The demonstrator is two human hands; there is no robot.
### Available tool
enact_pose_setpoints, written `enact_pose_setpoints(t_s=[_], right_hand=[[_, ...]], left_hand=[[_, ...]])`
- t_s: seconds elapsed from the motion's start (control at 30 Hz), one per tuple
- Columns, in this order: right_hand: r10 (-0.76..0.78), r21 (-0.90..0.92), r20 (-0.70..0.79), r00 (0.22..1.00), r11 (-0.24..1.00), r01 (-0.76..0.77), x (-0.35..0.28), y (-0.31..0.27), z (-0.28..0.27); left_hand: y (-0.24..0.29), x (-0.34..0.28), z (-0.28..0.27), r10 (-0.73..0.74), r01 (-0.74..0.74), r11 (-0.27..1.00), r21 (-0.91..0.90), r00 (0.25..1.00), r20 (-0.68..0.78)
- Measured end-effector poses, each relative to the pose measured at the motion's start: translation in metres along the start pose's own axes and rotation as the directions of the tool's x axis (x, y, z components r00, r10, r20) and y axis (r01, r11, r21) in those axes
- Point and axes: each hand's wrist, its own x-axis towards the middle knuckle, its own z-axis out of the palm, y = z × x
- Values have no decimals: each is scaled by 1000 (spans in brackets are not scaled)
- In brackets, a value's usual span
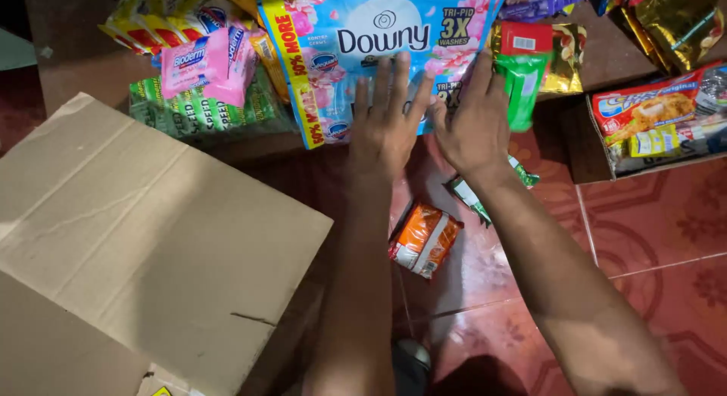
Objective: The person sorts through various packaged goods and containers in a box and on low shelves by hand, moving items between the box and the floor.
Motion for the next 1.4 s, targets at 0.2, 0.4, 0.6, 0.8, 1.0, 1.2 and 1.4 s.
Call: enact_pose_setpoints(t_s=[0.2, 0.4, 0.6, 0.8, 1.0, 1.2, 1.4], right_hand=[[-179, 103, -174, 968, 975, 198, -10, 33, 1], [76, 297, -261, 962, 955, 5, -46, 77, -13], [352, 254, -217, 911, 921, -295, -99, 153, 17], [496, 116, -32, 868, 864, -489, -161, 200, 49], [627, 268, 30, 778, 745, -611, -192, 216, 71], [702, 352, 87, 707, 642, -681, -205, 174, 48], [764, 338, 74, 641, 585, -737, -208, 184, 61]], left_hand=[[19, -6, 6, 1, -6, 991, 131, 999, 37], [18, -18, 4, 21, -28, 992, 126, 998, 52], [28, -18, -3, 25, -24, 998, 57, 1000, -5], [78, -31, -16, 1, 30, 981, -191, 987, 159], [130, -63, -7, -114, 202, 906, -372, 963, 245], [140, -87, -1, -229, 311, 858, -408, 944, 239], [120, -129, 22, -449, 599, 752, -276, 772, 450]])
